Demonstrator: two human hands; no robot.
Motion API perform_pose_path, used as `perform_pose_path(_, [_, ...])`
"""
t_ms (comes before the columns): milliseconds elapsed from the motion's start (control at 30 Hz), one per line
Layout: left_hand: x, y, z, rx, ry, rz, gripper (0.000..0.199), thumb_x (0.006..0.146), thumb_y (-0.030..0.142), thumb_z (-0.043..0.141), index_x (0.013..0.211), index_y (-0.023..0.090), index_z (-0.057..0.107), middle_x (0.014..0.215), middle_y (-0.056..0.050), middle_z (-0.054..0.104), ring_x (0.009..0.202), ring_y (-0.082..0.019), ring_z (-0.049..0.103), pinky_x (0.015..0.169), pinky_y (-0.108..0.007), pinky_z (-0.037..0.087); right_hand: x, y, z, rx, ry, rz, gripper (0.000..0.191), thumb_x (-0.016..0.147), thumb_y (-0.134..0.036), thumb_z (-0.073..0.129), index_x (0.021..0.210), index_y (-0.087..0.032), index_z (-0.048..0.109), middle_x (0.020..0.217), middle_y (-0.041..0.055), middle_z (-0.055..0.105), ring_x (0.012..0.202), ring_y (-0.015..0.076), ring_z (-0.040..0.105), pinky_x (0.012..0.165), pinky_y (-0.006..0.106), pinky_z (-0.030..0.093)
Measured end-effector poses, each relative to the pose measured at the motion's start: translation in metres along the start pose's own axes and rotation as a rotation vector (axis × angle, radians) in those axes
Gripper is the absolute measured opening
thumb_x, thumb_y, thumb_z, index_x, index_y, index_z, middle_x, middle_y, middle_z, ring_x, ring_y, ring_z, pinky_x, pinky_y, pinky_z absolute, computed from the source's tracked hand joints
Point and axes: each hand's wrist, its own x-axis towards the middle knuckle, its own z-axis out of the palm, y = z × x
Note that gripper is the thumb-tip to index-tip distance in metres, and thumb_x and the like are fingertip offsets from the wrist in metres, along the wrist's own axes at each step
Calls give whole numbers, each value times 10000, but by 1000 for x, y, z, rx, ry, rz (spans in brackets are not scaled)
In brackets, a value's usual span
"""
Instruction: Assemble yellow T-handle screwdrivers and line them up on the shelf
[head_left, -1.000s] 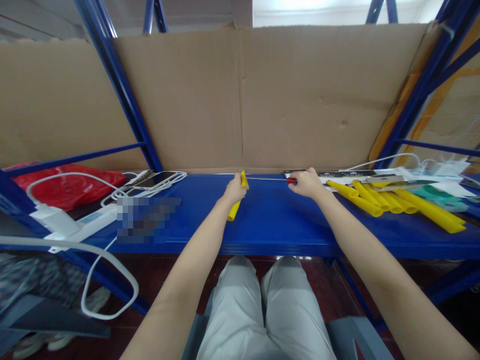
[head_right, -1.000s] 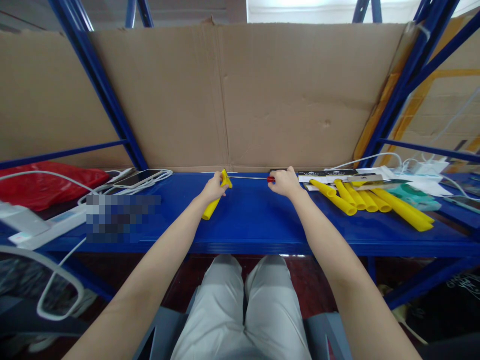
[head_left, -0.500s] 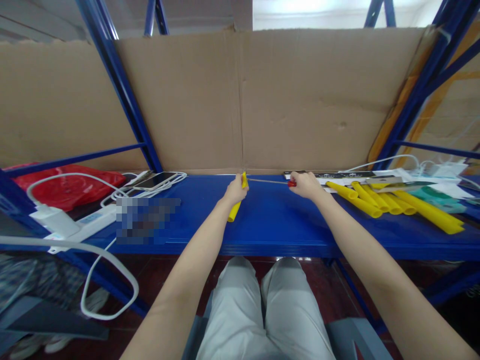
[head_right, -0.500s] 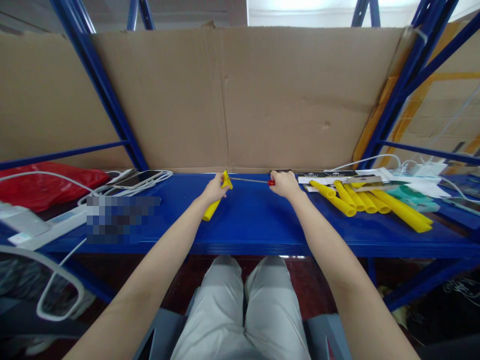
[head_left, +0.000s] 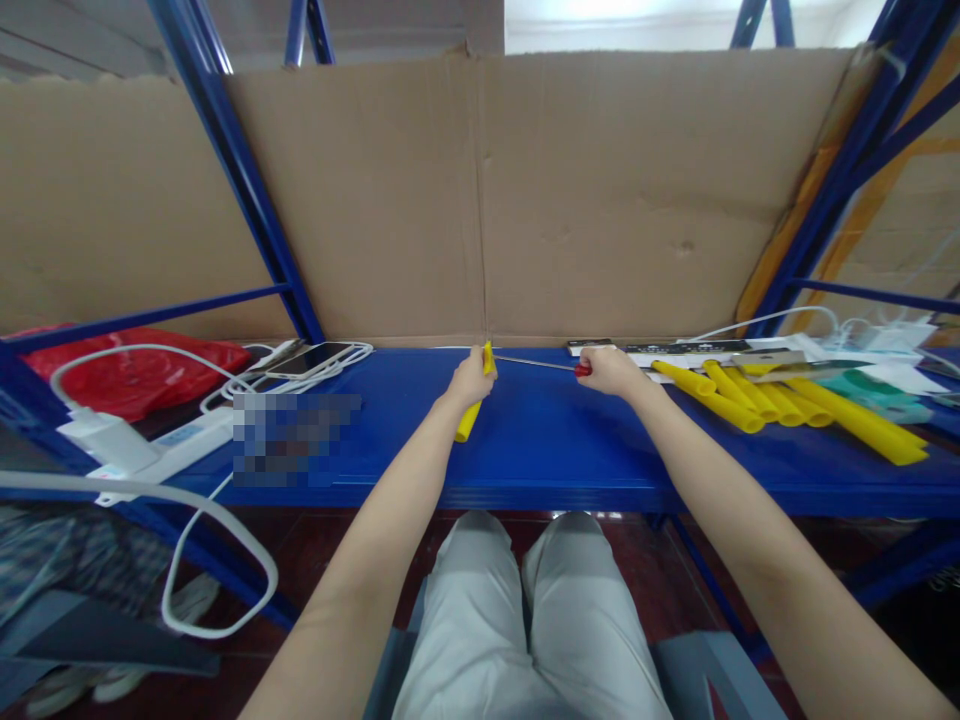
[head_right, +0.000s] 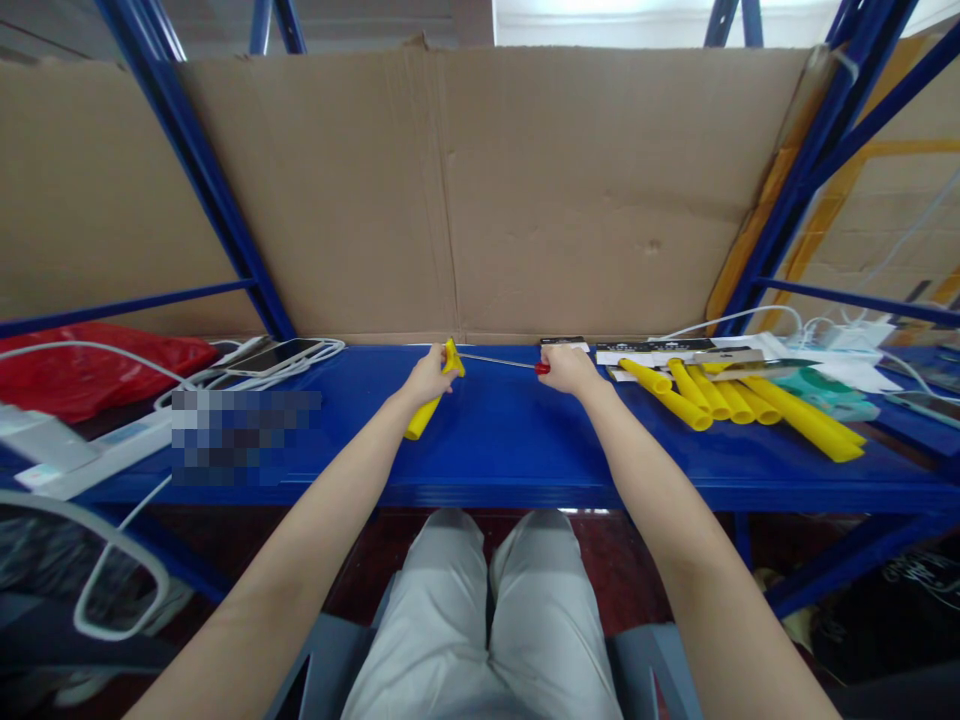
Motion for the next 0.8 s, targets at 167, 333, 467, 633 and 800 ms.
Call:
perform_pose_path(167, [-1, 1, 0, -3, 14, 11, 327, 853, 196, 583, 1147, 162, 444, 1193, -167, 616, 902, -210, 689, 745, -284, 513, -1, 0, -2, 22, -20, -23, 223, 764, -261, 505, 890, -200, 678, 890, 87, 716, 850, 238, 632, 706, 304, 378])
perform_pose_path(333, [-1, 0, 1, -14, 19, 20, 327, 851, 190, 583, 1148, 155, 450, 1182, -177, 617, 883, -217, 693, 747, -303, 518, -1, 2, 0, 48, -77, -30, 209, 760, -292, 510, 843, -196, 676, 819, 75, 708, 806, 232, 625, 692, 304, 376])
perform_pose_path(467, [-1, 0, 1, -20, 5, 26, 325, 859, 183, 566, 1159, 157, 443, 1162, -165, 629, 822, -202, 699, 719, -293, 523, 1, 5, 5, 75, -63, -33, 136, 716, -272, 567, 799, -199, 645, 762, 58, 687, 710, 195, 598, 607, 265, 358])
perform_pose_path(633, [-2, 2, 0, -27, 5, 32, 318, 860, 170, 557, 1157, 153, 443, 1130, -157, 641, 782, -192, 701, 688, -278, 526, 1, 6, 8, 138, -37, -19, 115, 722, -265, 571, 797, -198, 625, 742, 55, 675, 679, 181, 584, 583, 251, 359])
perform_pose_path(800, [-4, 4, -2, -71, -18, -4, 295, 877, 152, 524, 1158, 161, 432, 1054, -119, 666, 689, -155, 694, 610, -234, 517, 2, 7, 7, 187, -46, -62, 129, 723, -252, 538, 783, -198, 639, 760, 59, 685, 708, 189, 599, 618, 256, 384])
